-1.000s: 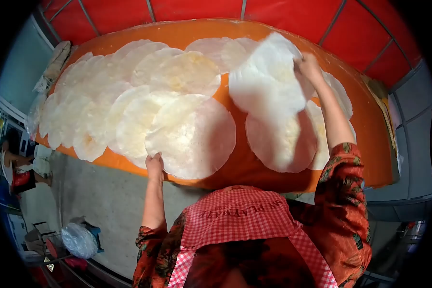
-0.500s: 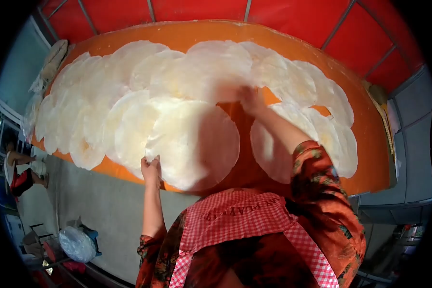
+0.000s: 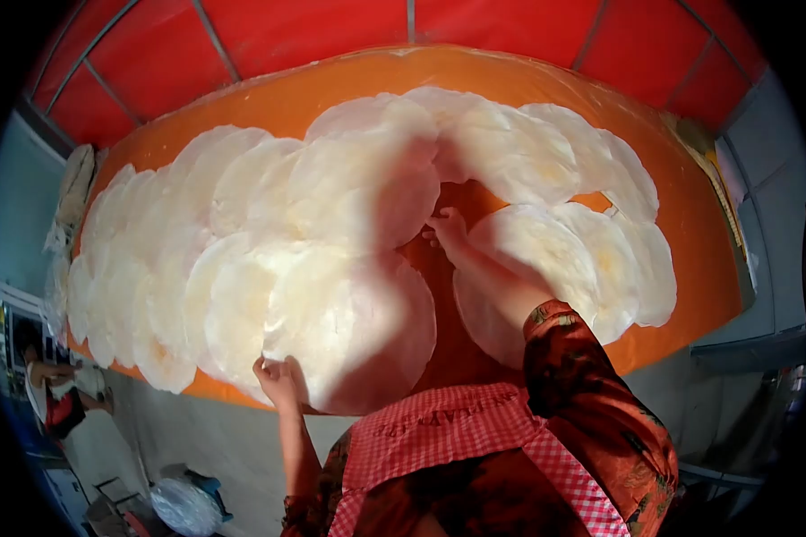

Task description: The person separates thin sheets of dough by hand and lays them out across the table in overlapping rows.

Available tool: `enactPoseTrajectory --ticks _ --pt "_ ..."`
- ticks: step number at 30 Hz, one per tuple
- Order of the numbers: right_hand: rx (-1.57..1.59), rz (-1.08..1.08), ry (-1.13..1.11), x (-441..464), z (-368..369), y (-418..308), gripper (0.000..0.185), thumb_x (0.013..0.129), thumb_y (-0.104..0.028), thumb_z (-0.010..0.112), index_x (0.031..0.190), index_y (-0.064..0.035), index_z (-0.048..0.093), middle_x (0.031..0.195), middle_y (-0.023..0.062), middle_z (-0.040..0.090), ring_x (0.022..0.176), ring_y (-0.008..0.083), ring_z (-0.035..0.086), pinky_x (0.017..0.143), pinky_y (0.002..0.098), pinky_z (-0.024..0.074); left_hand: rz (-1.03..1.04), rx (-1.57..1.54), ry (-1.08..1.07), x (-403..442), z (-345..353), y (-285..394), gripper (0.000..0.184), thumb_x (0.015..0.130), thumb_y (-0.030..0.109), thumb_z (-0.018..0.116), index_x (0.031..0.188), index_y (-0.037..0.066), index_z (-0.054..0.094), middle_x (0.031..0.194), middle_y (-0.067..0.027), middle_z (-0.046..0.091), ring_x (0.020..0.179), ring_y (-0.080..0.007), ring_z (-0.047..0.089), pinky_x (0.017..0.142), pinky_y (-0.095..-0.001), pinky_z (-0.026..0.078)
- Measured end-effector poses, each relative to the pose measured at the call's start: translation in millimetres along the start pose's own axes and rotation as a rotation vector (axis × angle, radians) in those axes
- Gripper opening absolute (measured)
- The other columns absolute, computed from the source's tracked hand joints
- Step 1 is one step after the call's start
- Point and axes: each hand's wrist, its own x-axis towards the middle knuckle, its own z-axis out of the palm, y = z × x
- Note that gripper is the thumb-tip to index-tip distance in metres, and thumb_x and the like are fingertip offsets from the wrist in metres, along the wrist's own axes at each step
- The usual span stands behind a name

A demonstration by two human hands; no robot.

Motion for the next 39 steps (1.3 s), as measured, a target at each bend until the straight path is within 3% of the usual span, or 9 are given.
enactPoseTrajectory --ticks 3,7,15,24,26,29,30,35,39 --pt "-0.525 -0.408 0.314 59 -10 9 0.036 0.080 -0.021 0.065 0.109 -0.0017 0.055 0.106 0.0157 0.064 0.097 0.0315 0.061 0.081 0.0391 0.0499 0.015 0.051 -0.008 0 3 19 0.052 0.081 0.000 0.062 0.128 0.000 0.039 0.112 -0.0154 0.053 0.101 -0.0249 0.053 0.091 -0.0338 0.044" --pt "-0.494 -0.388 0.145 135 -30 -21 0.037 0.082 -0.024 0.061 0.112 -0.0033 0.054 0.115 0.0144 0.058 0.104 0.0300 0.056 0.085 0.0396 0.0474 0.031 0.155 -0.027 -8 0 20 0.052 0.081 0.001 0.063 0.128 -0.001 0.040 0.118 -0.0158 0.050 0.106 -0.0257 0.050 0.094 -0.0342 0.042" --pt "-0.877 -0.479 0.260 199 8 -96 0.038 0.085 -0.027 0.056 0.116 -0.0055 0.053 0.128 0.0132 0.049 0.116 0.0286 0.047 0.093 0.0399 0.0425 0.087 0.148 0.014 -8 4 5 0.053 0.081 0.003 0.065 0.128 -0.002 0.040 0.117 -0.0158 0.050 0.108 -0.0275 0.049 0.096 -0.0360 0.040" --pt "-1.032 -0.284 0.646 189 -57 -125 0.041 0.087 -0.030 0.050 0.121 -0.0081 0.051 0.143 0.0118 0.037 0.130 0.0269 0.036 0.102 0.0403 0.0370 -0.039 0.166 0.044 -14 9 13 0.051 0.080 0.007 0.069 0.125 0.001 0.045 0.115 -0.0105 0.051 0.102 -0.0237 0.047 0.092 -0.0338 0.039" --pt "-0.922 -0.124 0.811 211 -92 -120 0.038 0.086 -0.024 0.049 0.122 -0.0096 0.053 0.140 0.0108 0.045 0.128 0.0340 0.043 0.100 0.0428 0.0399 -0.033 0.193 0.038 -9 5 2 0.050 0.081 0.006 0.068 0.125 0.001 0.045 0.115 -0.0108 0.051 0.102 -0.0238 0.047 0.093 -0.0339 0.038" --pt "-0.911 -0.119 0.605 271 -155 -99 0.040 0.084 -0.031 0.049 0.113 -0.0058 0.062 0.117 0.0166 0.061 0.110 0.0317 0.059 0.093 0.0416 0.0461 -0.048 0.210 0.020 -6 4 3 0.049 0.081 0.005 0.066 0.125 0.001 0.045 0.116 -0.0114 0.050 0.103 -0.0246 0.046 0.094 -0.0337 0.038" --pt "-1.409 -0.388 0.315 297 -175 -89 0.032 0.083 -0.023 0.050 0.101 -0.0028 0.068 0.101 0.0207 0.067 0.100 0.0356 0.064 0.085 0.0387 0.0513 -0.034 0.218 0.031 -6 5 3 0.049 0.081 0.005 0.066 0.125 0.001 0.045 0.116 -0.0115 0.050 0.103 -0.0247 0.046 0.094 -0.0337 0.037" --pt "-0.788 -0.299 0.384 300 -166 -83 0.017 0.082 -0.011 0.053 0.087 -0.0010 0.066 0.074 0.0154 0.064 0.063 0.0281 0.063 0.051 0.0388 0.0495 -0.098 0.214 0.028 -9 8 18 0.049 0.081 0.004 0.065 0.125 0.000 0.044 0.117 -0.0123 0.049 0.104 -0.0246 0.046 0.094 -0.0339 0.038" --pt "0.450 -0.047 0.264 247 -139 -126 0.005 0.079 -0.004 0.056 0.076 -0.0029 0.060 0.061 0.0098 0.055 0.041 0.0217 0.047 0.036 0.0374 0.0377 -0.062 0.153 0.022 -9 5 8 0.047 0.082 0.005 0.065 0.124 -0.002 0.043 0.117 -0.0130 0.049 0.104 -0.0245 0.046 0.094 -0.0338 0.038"
